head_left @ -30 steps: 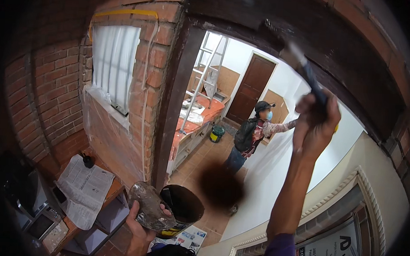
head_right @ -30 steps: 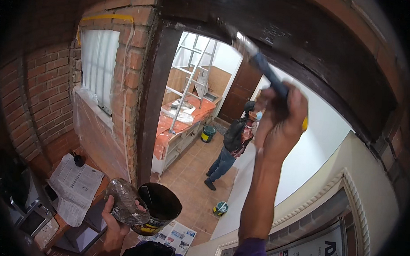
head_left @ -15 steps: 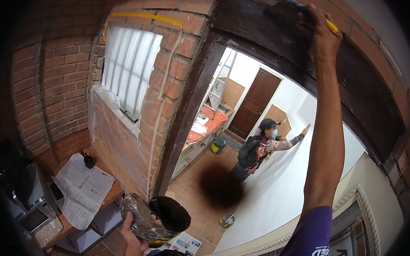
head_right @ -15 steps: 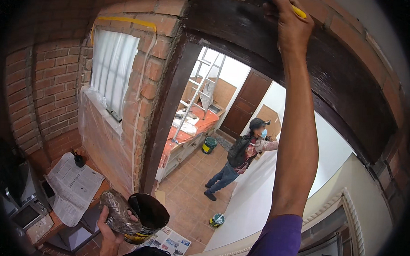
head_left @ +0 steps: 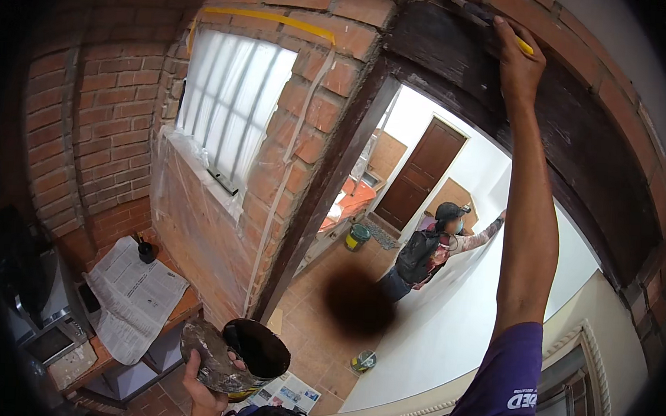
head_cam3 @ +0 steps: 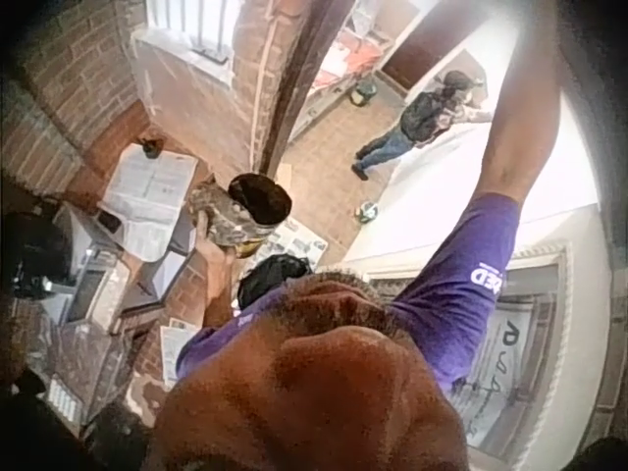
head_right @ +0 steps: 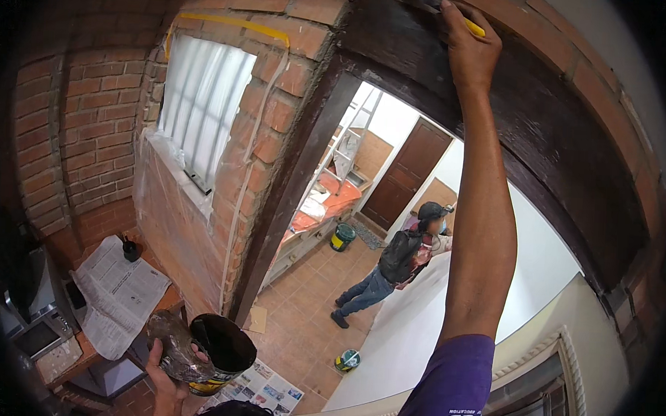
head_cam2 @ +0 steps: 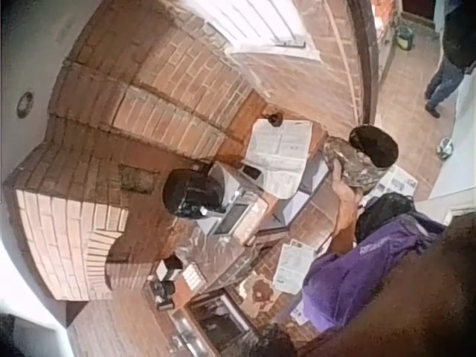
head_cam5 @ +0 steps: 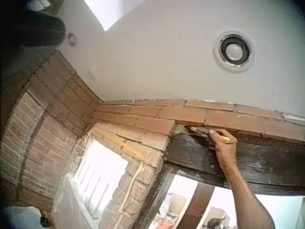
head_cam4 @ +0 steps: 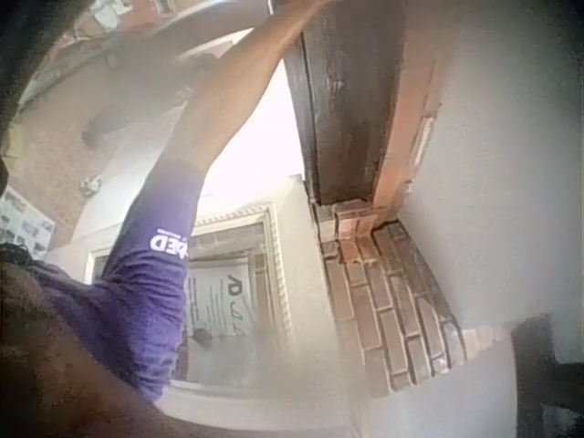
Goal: Apply dark brown paint to a wooden door frame using a brush.
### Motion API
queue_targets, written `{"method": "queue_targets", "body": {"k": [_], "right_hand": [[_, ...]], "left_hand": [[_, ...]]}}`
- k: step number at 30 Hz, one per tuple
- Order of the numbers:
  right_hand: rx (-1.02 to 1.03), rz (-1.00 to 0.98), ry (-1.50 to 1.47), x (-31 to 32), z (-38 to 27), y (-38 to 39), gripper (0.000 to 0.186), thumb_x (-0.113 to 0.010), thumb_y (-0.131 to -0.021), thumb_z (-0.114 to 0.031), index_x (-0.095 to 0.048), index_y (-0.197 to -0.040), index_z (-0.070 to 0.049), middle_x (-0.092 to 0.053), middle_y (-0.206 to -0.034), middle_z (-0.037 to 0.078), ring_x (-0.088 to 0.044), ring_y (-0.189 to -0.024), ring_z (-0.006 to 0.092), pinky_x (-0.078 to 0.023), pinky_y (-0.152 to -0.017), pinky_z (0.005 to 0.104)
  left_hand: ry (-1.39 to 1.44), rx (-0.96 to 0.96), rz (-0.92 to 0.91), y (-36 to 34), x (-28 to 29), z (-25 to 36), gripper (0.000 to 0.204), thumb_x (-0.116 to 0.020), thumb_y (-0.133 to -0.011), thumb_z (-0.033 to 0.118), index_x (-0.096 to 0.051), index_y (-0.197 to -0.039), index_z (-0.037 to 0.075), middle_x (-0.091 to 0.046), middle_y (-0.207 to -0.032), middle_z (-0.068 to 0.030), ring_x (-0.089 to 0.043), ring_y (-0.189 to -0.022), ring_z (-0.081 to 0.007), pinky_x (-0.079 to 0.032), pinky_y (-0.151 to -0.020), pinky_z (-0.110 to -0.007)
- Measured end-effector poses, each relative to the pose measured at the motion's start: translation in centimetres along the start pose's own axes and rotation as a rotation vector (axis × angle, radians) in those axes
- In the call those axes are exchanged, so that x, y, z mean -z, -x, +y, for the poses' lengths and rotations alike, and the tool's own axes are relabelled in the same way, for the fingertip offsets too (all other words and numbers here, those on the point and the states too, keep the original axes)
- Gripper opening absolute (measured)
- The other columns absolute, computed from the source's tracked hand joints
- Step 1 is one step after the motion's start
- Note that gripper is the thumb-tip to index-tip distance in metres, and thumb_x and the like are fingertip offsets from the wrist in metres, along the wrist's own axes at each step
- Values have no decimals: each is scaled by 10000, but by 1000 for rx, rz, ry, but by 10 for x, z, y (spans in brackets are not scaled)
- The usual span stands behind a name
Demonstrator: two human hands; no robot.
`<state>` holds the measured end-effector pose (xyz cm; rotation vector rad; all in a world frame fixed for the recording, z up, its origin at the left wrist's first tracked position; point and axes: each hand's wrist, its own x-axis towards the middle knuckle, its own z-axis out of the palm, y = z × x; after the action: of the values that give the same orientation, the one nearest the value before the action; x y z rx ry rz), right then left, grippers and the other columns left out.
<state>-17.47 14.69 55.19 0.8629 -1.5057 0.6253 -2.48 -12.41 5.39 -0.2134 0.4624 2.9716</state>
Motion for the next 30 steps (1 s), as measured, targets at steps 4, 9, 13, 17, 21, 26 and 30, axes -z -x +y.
{"method": "queue_targets", "body": {"k": [4, 9, 13, 17, 21, 26, 30], "right_hand": [[16, 41, 40, -5, 8, 1, 240, -668, -784, -194, -651, -939, -11, -628, -862, 22, -552, -775, 67, -433, -698, 187], [-2, 75, 9, -13, 8, 3, 249, -673, -779, -204, -653, -928, -6, -627, -821, 16, -552, -758, 71, -432, -689, 197], [-10, 70, 59, -12, 11, 1, 246, -668, -782, -203, -654, -930, -7, -627, -822, 16, -553, -757, 69, -430, -695, 194], [11, 43, 84, -10, 11, -3, 259, -664, -786, -212, -650, -953, -14, -626, -877, 30, -557, -799, 91, -432, -733, 205], [0, 37, 168, -9, 9, -7, 282, -664, -788, -228, -644, -981, -22, -628, -941, 44, -568, -846, 112, -436, -778, 214], [20, 44, 210, -6, 7, -9, 259, -661, -783, -215, -650, -948, -16, -627, -864, 30, -557, -779, 94, -438, -714, 215], [60, 79, 225, 0, 6, -10, 238, -651, -782, -218, -660, -908, -16, -633, -801, 23, -553, -728, 86, -439, -675, 220]], "left_hand": [[55, 12, 80, -3, 4, 2, 491, -423, -847, 447, -481, -1034, -4, -577, -811, -159, -589, -722, -302, -485, -681, -413], [30, 9, 89, -5, 6, 5, 483, -416, -850, 441, -488, -1029, -2, -581, -804, -156, -590, -718, -297, -485, -682, -408], [36, 17, 108, -7, 4, 6, 483, -415, -851, 441, -489, -1025, -3, -580, -805, -157, -589, -716, -296, -485, -684, -407], [66, 40, 143, -9, 5, 6, 478, -416, -852, 437, -489, -1025, -3, -580, -799, -157, -589, -715, -295, -484, -683, -407], [76, 36, 135, -11, 7, 5, 468, -416, -854, 430, -491, -1020, -2, -580, -791, -159, -586, -715, -292, -484, -682, -406], [47, 20, 103, -13, 9, 3, 464, -426, -851, 430, -492, -1013, 1, -580, -793, -161, -583, -717, -290, -483, -683, -405], [77, 39, 130, -14, 8, 2, 462, -425, -852, 430, -492, -1015, 3, -581, -794, -160, -582, -714, -291, -482, -679, -405]]}}
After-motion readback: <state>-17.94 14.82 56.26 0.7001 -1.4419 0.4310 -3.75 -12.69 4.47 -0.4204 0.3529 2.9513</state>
